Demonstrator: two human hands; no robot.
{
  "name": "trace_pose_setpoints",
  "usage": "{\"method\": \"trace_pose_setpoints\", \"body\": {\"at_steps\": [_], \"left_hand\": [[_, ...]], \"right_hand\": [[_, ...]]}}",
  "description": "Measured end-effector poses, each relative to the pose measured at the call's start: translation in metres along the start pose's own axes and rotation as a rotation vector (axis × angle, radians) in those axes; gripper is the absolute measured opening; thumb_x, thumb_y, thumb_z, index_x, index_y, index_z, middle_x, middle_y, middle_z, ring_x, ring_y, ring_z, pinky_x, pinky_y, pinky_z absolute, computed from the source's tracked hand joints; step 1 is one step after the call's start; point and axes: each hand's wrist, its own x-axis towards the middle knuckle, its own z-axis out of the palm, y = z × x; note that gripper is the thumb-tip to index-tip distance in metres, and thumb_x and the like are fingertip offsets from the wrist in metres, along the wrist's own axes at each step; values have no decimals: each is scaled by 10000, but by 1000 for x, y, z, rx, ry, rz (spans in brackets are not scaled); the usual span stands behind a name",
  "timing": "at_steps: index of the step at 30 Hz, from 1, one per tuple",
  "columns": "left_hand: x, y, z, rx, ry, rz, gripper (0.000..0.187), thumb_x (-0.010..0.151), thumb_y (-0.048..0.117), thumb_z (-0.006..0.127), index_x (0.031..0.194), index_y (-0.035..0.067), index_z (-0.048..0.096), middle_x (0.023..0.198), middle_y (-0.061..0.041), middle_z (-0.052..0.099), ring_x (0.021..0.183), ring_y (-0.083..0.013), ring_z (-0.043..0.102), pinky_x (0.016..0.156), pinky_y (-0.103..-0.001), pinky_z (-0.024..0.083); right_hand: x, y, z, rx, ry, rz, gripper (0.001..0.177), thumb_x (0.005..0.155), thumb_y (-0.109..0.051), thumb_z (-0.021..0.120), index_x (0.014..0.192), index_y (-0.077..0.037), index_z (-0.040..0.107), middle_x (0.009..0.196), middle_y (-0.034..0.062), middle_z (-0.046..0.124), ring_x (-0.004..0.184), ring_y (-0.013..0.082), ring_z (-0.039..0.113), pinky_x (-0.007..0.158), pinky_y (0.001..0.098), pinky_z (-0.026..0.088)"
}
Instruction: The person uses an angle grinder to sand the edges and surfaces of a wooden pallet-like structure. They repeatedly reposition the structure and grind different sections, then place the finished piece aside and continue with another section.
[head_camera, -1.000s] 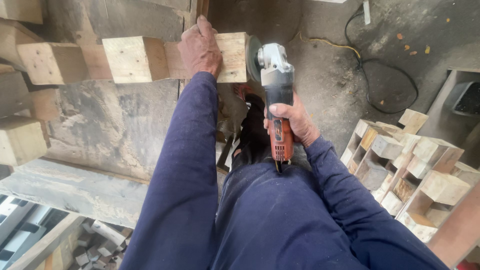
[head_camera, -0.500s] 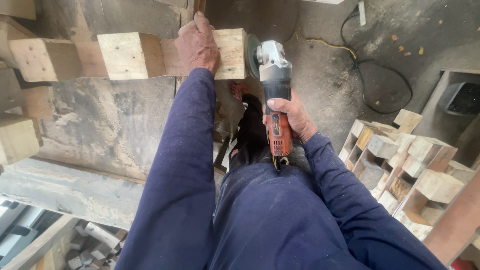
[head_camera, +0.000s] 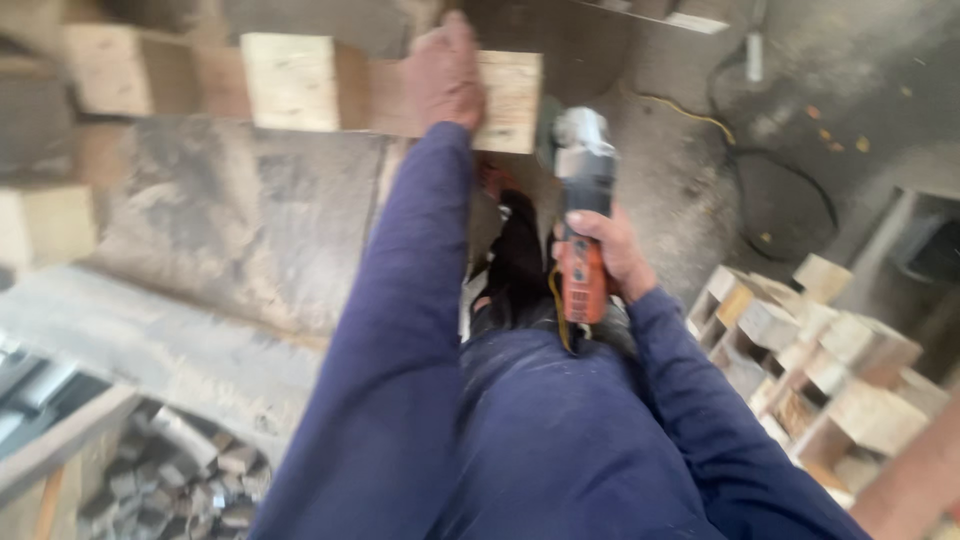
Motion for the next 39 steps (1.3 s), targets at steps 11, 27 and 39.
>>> {"method": "trace_pose_setpoints", "body": {"at_steps": [11,27,39], "left_hand": [[-5,-4,10,315,-58,141,309,999,234,392,1249,205,571,1059,-86,738,892,-347,729,753,-482,589],[-10,19,-5,228,-38,44,535,1003,314,205,1205,161,675,987,-108,762,817,-331,749,695,-466,611],[-9,20,-9,42,-136,-237,593,1020,497,292,961,156,773,978,-148,786,897,-381,746,831,-504,590]], "right_hand": [[-13,13,2,-96,-70,-3,429,904,-302,656,1168,22,558,877,167,666,701,269,683,622,402,601],[-45,36,16,-50,-39,-31,417,934,-310,636,1163,34,583,980,148,664,826,257,714,672,407,622],[-43,68,22,32,-33,-37,487,906,-372,656,1149,48,619,877,177,682,733,270,701,685,384,628]]}}
